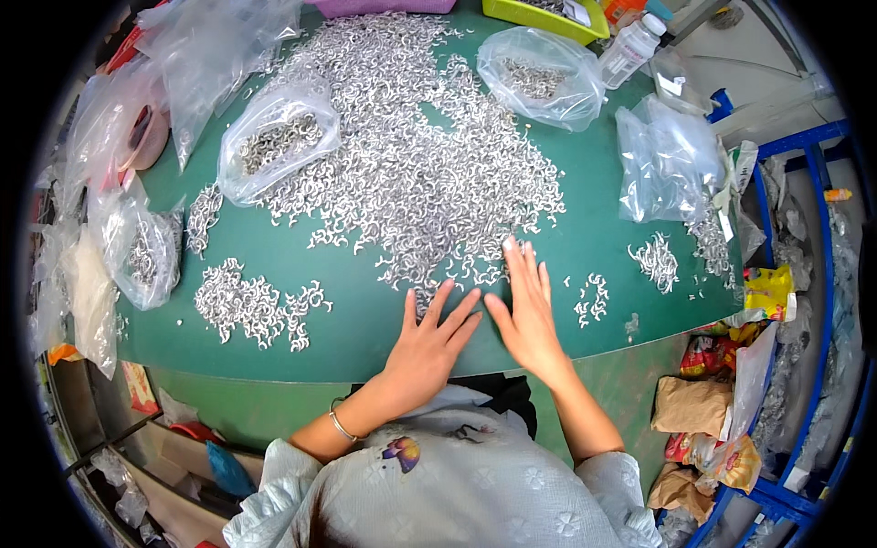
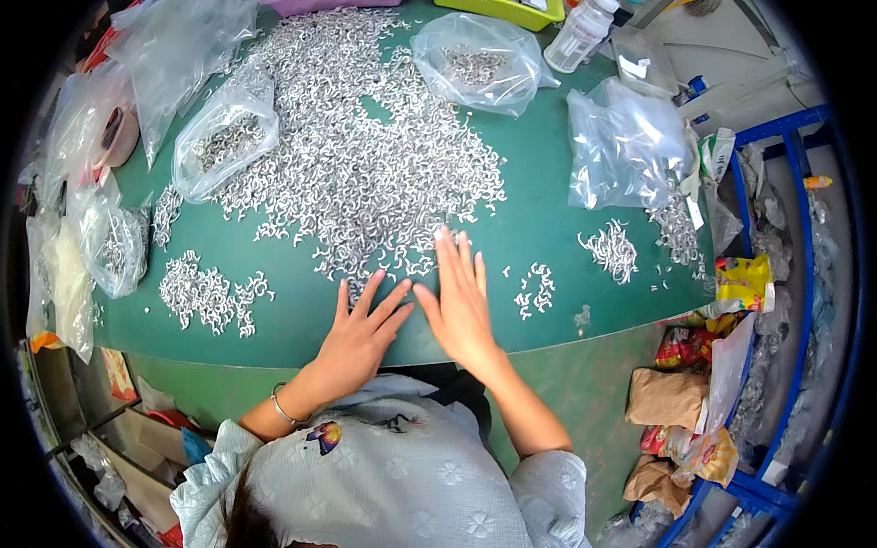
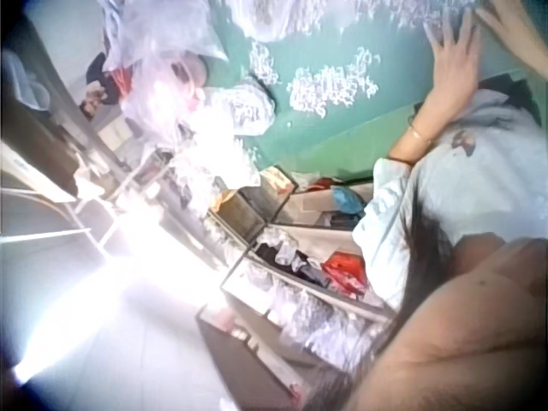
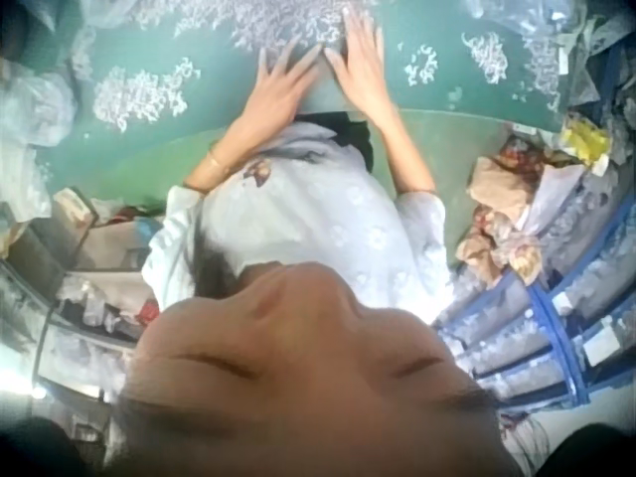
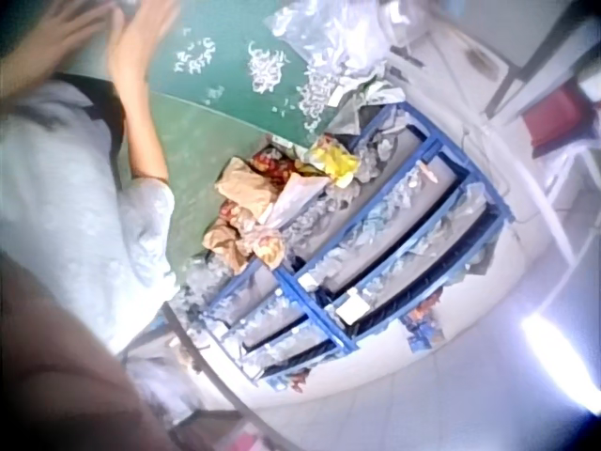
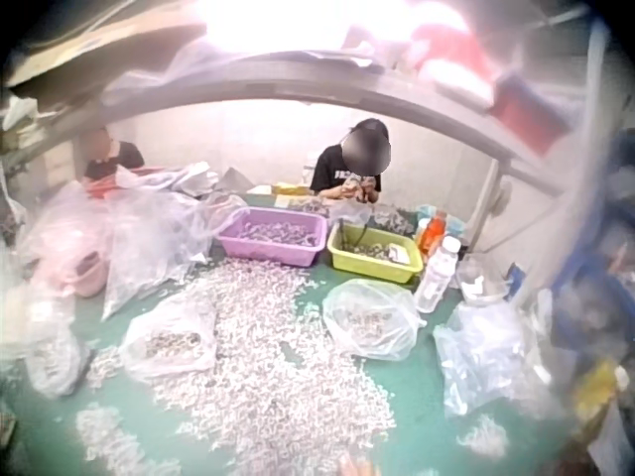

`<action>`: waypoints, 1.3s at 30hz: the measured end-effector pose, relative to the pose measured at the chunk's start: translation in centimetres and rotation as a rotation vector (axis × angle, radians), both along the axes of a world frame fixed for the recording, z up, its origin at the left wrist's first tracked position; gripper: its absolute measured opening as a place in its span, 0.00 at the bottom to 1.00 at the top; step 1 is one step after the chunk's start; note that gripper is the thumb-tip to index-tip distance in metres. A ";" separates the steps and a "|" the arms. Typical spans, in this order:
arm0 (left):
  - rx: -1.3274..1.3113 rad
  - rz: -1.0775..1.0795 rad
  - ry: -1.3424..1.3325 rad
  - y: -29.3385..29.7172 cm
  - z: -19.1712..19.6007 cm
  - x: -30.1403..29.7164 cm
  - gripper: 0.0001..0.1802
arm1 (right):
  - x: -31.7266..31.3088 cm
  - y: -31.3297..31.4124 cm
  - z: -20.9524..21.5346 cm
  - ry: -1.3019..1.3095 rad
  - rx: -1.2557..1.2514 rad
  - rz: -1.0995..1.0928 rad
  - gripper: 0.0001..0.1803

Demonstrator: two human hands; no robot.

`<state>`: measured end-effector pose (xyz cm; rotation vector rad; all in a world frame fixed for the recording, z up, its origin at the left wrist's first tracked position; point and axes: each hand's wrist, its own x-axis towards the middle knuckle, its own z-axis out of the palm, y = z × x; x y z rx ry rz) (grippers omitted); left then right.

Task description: The person sorts through a large pile of small silver crescent-shaped components on a green table by hand, spreading them across the surface and moving specific pieces into separate groups.

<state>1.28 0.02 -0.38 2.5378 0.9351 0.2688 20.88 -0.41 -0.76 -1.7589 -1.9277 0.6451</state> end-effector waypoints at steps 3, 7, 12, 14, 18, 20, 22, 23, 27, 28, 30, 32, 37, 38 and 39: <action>-0.034 0.053 0.028 -0.3 -0.1 -0.8 0.31 | -1.3 -2.1 1.0 0.041 -0.069 0.110 0.36; 0.005 0.191 -0.005 -0.2 0.1 -1.4 0.30 | 0.5 0.5 2.1 0.127 0.075 0.015 0.36; -0.010 0.109 -0.081 -0.5 0.9 0.6 0.34 | -1.2 -0.6 0.4 0.130 0.038 0.095 0.32; -0.090 0.157 -0.141 -0.7 2.0 0.6 0.31 | -0.9 -1.1 1.9 0.388 -0.113 0.083 0.32; -0.106 0.228 -0.136 -0.8 1.9 0.5 0.33 | 1.1 -1.4 3.0 0.304 -0.087 0.164 0.33; -0.097 0.201 -0.138 -0.7 1.9 1.1 0.37 | 1.1 -2.1 2.1 0.188 -0.016 0.211 0.33; -0.108 0.174 -0.153 -0.4 1.9 1.7 0.38 | 0.9 -3.0 2.4 0.213 -0.067 0.232 0.30; -0.113 0.165 -0.159 -0.1 1.8 2.0 0.38 | 0.9 -3.2 2.5 0.228 -0.093 0.247 0.29; -0.026 0.043 -0.045 0.8 1.2 2.8 0.39 | 2.8 -1.8 2.5 0.221 0.084 -0.080 0.22; -0.022 0.031 -0.028 0.5 0.5 2.7 0.38 | 2.8 -1.4 2.5 0.241 0.090 -0.083 0.23; -0.007 0.050 0.005 -0.3 0.2 1.9 0.36 | 2.4 -0.7 2.6 0.281 0.100 -0.088 0.25; 0.016 0.068 0.012 -0.7 0.1 0.9 0.33 | 2.1 0.0 2.1 0.200 0.134 0.017 0.29; -0.036 -0.004 -0.125 -1.2 0.0 1.4 0.29 | 1.8 -1.1 1.3 -0.086 0.155 0.078 0.25; 0.018 -0.046 -0.100 -1.8 -0.4 1.8 0.28 | 1.9 -1.6 1.5 -0.122 0.154 0.049 0.24; 0.033 -0.036 -0.083 -2.2 -0.6 1.6 0.27 | 1.8 -2.1 1.6 -0.088 0.140 0.048 0.24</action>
